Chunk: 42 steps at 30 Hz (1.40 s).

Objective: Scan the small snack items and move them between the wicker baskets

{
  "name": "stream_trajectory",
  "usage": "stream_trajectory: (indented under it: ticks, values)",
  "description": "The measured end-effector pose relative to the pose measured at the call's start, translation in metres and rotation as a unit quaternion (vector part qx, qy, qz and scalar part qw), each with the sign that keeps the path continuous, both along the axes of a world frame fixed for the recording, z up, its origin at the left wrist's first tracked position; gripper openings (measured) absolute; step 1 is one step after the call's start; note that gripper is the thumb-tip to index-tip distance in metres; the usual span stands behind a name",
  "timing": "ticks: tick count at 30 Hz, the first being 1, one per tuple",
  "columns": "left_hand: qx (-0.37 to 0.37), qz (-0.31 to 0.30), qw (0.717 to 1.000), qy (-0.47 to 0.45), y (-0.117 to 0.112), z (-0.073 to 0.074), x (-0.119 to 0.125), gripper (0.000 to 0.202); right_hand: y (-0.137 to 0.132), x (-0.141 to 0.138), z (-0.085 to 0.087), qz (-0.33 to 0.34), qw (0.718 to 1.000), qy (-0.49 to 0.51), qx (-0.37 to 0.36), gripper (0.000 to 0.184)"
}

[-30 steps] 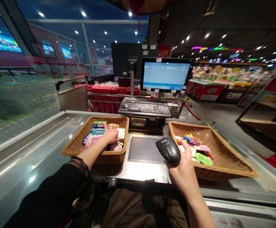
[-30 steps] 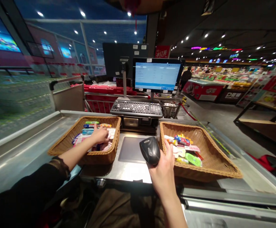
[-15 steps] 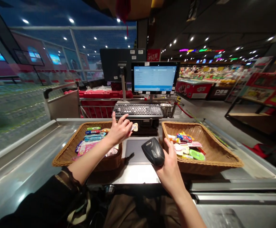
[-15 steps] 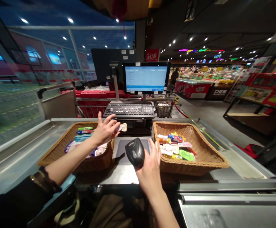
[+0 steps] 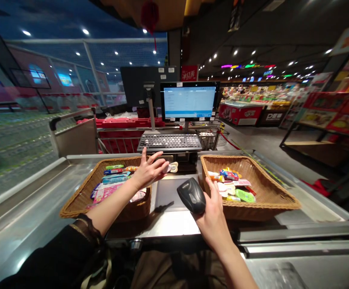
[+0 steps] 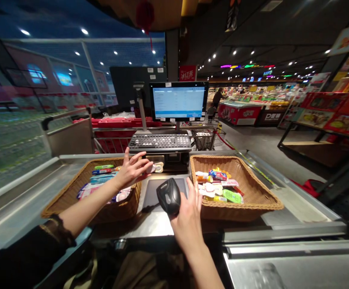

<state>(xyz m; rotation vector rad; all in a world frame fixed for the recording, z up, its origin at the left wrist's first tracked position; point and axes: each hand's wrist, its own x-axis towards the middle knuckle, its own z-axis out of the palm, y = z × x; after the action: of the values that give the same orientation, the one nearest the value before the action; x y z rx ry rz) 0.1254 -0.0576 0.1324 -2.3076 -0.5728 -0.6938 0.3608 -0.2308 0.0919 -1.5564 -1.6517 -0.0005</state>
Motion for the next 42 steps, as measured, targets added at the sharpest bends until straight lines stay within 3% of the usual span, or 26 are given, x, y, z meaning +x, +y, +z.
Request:
stream_trajectory:
  ticks: [7,19,32,37,42]
  values:
    - [-0.01,-0.01,1.0,-0.015,0.001,-0.003,0.0,0.033,0.0,-0.002,0.001,0.002,1.0,-0.005,0.002,0.03]
    - [-0.097,0.023,0.994,-0.038,0.0,-0.007,0.0,0.035,0.001,-0.002,0.002,0.008,1.0,0.003,-0.004,0.032]
    - [-0.063,0.006,0.997,-0.045,0.004,-0.01,-0.001,0.036,0.005,0.007,0.006,0.028,1.0,-0.008,-0.001,0.041]
    - [-0.061,-0.013,0.996,-0.059,0.003,-0.004,0.02,0.038,0.005,0.026,0.02,-0.005,1.0,0.013,0.014,0.039]
    - [-0.089,-0.048,0.993,-0.052,0.004,-0.001,0.069,0.038,0.001,0.066,0.034,-0.078,0.995,0.052,0.025,0.039]
